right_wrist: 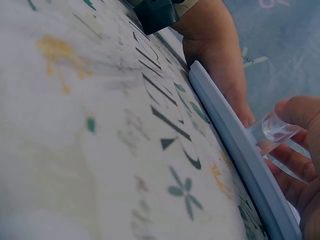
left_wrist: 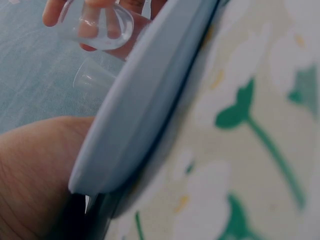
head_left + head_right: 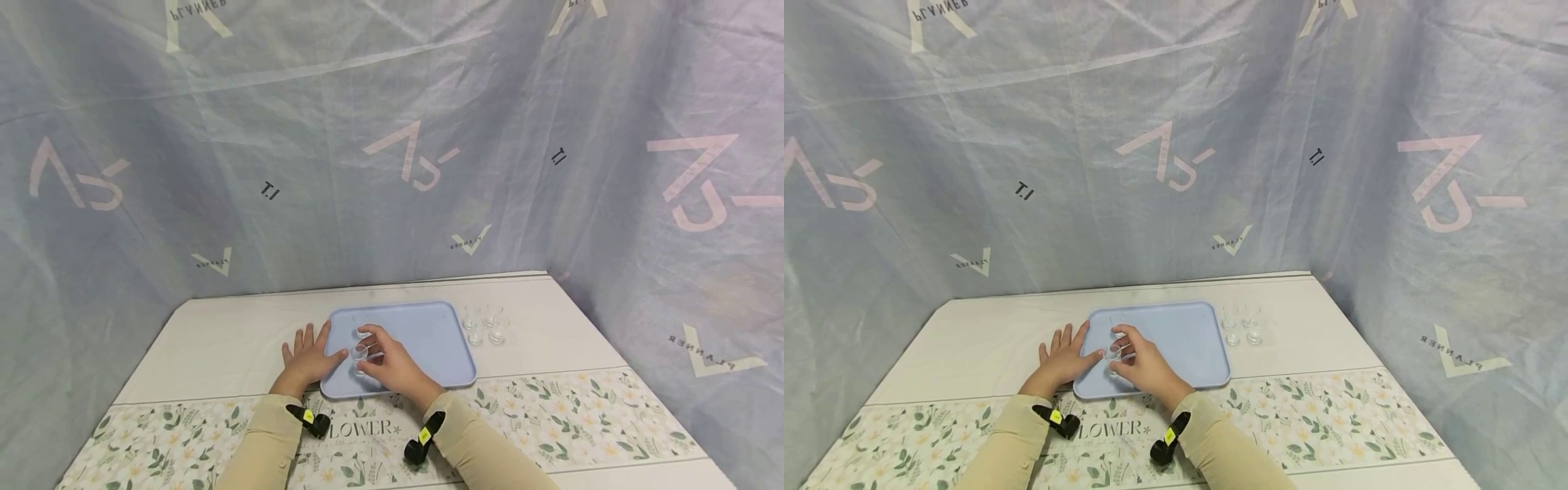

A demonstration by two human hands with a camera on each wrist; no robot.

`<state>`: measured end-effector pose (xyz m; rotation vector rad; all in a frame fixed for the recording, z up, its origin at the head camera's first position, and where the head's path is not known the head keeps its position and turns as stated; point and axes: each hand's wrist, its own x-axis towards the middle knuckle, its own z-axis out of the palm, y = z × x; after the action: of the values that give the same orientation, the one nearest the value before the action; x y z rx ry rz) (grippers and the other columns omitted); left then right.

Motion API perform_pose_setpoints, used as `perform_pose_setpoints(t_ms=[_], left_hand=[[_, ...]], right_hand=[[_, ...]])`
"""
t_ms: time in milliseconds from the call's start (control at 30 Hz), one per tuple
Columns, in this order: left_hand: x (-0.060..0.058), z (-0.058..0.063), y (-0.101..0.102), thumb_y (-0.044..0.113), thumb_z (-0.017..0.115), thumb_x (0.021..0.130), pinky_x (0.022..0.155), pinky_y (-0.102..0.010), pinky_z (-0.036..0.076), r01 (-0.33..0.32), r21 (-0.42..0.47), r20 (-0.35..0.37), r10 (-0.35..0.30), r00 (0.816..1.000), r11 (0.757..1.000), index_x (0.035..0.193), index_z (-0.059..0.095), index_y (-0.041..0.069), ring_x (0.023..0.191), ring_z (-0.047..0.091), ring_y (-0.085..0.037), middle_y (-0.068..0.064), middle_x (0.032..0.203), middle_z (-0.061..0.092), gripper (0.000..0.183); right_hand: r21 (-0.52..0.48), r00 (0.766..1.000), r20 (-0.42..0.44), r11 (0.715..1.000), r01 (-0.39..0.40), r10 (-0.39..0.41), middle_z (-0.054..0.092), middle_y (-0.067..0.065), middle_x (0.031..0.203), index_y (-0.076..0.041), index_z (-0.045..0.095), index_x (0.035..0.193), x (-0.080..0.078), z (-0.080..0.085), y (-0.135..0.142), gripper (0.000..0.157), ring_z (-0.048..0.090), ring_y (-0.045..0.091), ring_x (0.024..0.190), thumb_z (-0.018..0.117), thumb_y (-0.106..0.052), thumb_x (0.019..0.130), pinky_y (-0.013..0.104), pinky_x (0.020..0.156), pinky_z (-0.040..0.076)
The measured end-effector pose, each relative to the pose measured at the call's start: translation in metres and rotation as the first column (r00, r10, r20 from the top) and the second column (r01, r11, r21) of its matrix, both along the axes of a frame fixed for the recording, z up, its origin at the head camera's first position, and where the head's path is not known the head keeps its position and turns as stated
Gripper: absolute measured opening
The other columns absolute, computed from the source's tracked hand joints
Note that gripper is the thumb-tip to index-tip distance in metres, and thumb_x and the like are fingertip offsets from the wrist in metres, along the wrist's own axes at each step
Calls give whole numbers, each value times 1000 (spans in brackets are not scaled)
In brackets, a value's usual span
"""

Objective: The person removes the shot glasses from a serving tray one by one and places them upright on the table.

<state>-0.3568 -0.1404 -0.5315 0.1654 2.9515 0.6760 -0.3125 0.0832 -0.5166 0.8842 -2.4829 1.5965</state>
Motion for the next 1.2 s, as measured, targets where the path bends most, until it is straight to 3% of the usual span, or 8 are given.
perform_pose_setpoints(t_ms=[200,367,467,667,800,1200], left_hand=[[5,6,2,57,55,97,114,-71,-8,-8,-14,11,8,1000,1000,164,16,14,152,-6,-49,-28,166,2,89],[8,10,3,58,56,97,114,-71,-6,-11,-15,-5,11,1000,1000,164,18,15,152,-3,-49,-28,166,5,88],[5,6,3,60,54,97,114,-71,-8,-8,-17,5,8,1000,1000,164,16,15,152,-5,-48,-28,166,3,89],[-2,-9,-1,63,53,96,113,-71,-13,5,-2,9,-5,1000,1000,164,12,16,152,-10,-48,-27,166,-1,93],[-4,-11,-4,62,55,95,112,-71,-13,3,17,-11,-3,1000,1000,164,14,15,151,-9,-49,-28,166,-1,93],[7,5,-1,59,55,96,113,-71,-9,11,19,-21,-11,1000,1000,164,17,15,152,-4,-49,-28,166,3,89]], right_hand=[[-14,1000,-5,1000,3,-3,66,6,117,-20,43,147,0,0,2,63,67,24,103,74,-11,93,35,88,57],[-40,1000,19,999,-4,5,65,9,119,-21,41,148,0,4,3,65,67,30,105,74,-10,93,46,90,56],[-57,999,33,998,-8,10,64,11,119,-21,41,149,1,5,6,66,66,32,105,74,-9,93,50,91,55],[-21,1000,17,1000,22,-21,65,6,114,-21,43,147,1,3,15,65,68,24,101,76,-10,92,39,87,57],[-33,999,-17,999,36,-36,65,8,112,-18,44,146,-3,2,25,65,67,25,98,76,-6,90,38,85,58],[-43,994,-24,993,108,-110,64,10,113,-20,45,146,-4,3,58,66,65,25,97,77,-6,90,39,83,57]])
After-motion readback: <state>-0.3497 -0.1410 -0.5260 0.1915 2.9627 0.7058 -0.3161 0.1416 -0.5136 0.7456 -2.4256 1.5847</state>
